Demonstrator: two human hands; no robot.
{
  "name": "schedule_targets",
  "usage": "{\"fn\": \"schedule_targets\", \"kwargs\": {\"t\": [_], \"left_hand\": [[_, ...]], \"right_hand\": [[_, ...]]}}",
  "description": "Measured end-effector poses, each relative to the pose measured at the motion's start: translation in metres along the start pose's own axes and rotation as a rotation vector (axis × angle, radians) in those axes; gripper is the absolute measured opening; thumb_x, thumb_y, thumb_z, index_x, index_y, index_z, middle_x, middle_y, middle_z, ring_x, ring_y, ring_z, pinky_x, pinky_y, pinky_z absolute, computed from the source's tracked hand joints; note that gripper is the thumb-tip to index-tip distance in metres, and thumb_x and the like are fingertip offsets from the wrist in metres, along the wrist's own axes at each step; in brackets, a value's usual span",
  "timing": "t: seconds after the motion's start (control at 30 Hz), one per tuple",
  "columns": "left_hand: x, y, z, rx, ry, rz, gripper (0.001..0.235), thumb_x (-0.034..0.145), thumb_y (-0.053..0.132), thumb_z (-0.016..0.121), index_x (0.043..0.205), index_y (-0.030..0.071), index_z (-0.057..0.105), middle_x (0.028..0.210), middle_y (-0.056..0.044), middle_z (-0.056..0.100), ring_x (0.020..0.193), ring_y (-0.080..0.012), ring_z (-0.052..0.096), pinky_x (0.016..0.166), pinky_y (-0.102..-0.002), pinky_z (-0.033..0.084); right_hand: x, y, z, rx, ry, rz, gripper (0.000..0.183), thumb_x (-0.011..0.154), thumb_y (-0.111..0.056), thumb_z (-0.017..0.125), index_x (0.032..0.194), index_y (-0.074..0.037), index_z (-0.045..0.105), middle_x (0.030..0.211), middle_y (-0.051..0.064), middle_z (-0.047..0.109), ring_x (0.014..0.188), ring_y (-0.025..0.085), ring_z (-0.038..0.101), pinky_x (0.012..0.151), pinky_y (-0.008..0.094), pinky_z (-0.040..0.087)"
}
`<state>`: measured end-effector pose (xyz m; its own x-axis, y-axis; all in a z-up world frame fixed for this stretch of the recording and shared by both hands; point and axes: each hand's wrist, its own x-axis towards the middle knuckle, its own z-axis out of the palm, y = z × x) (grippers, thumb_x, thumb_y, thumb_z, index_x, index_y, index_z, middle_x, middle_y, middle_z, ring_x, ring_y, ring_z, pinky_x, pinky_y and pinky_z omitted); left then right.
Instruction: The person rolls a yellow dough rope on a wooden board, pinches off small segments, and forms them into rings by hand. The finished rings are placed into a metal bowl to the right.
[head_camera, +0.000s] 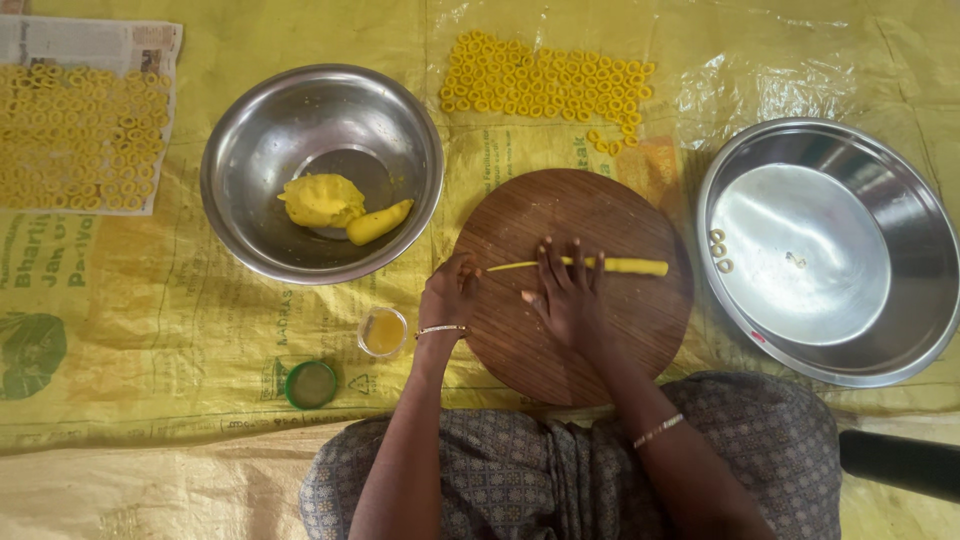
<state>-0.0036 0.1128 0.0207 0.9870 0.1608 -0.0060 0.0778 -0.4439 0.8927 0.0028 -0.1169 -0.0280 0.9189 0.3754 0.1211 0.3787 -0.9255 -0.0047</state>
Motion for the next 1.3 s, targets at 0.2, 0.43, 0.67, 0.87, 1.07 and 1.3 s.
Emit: {"fn": "schedule_targets", "kwargs": {"t": [0.2,0.43,0.67,0.87,1.07,1.3], "left_hand": [[-0.001,0.002,-0.001,-0.010,0.013,0.005,0.025,0.093,0.012,0.070,0.117,0.007,0.069,0.103,-0.017,0.076,0.093,-0.0294,0.076,0.078,-0.039,0.060],[-0.003,0.003,0.002,0.004,-0.008,-0.013,0.025,0.092,0.014,0.072,0.115,0.007,0.068,0.100,-0.017,0.075,0.090,-0.0308,0.075,0.077,-0.041,0.058],[-0.003,0.003,-0.002,0.023,-0.009,-0.011,0.022,0.092,0.015,0.071,0.113,0.008,0.068,0.099,-0.018,0.076,0.091,-0.0319,0.075,0.077,-0.041,0.058],[-0.001,0.001,0.001,0.037,-0.022,-0.021,0.024,0.092,0.016,0.072,0.115,0.007,0.068,0.099,-0.017,0.075,0.090,-0.0318,0.075,0.077,-0.041,0.058],[-0.002,-0.007,0.006,0.007,-0.001,0.029,0.025,0.091,0.013,0.072,0.115,0.007,0.068,0.099,-0.017,0.075,0.090,-0.0313,0.075,0.077,-0.041,0.059],[-0.001,-0.006,0.001,0.060,-0.025,-0.004,0.025,0.092,0.015,0.072,0.116,0.007,0.068,0.100,-0.017,0.075,0.092,-0.0338,0.074,0.076,-0.043,0.057]], "right_hand": [[0.004,0.009,0.004,-0.019,0.032,-0.039,0.079,0.102,-0.063,0.032,0.160,-0.009,0.031,0.169,0.011,0.021,0.154,0.044,0.012,0.119,0.072,0.002],[-0.047,-0.005,-0.011,0.221,0.005,-0.017,0.075,0.108,-0.057,0.028,0.160,-0.003,0.028,0.170,0.013,0.020,0.158,0.045,0.010,0.123,0.070,0.003],[0.009,0.009,-0.001,-0.045,0.001,0.016,0.078,0.103,-0.062,0.030,0.160,-0.008,0.029,0.167,0.011,0.025,0.155,0.043,0.014,0.119,0.070,0.004],[-0.029,0.003,-0.011,0.051,0.069,-0.053,0.075,0.105,-0.059,0.029,0.159,-0.007,0.033,0.168,0.013,0.028,0.154,0.045,0.018,0.122,0.070,0.007],[-0.037,0.001,-0.014,0.097,0.085,-0.025,0.075,0.106,-0.059,0.030,0.158,-0.006,0.035,0.168,0.011,0.028,0.156,0.043,0.018,0.123,0.069,0.008],[0.008,0.027,-0.009,0.137,-0.062,-0.026,0.067,0.107,-0.046,0.031,0.163,-0.009,0.026,0.170,0.009,0.020,0.156,0.038,0.007,0.121,0.067,-0.001]]}}
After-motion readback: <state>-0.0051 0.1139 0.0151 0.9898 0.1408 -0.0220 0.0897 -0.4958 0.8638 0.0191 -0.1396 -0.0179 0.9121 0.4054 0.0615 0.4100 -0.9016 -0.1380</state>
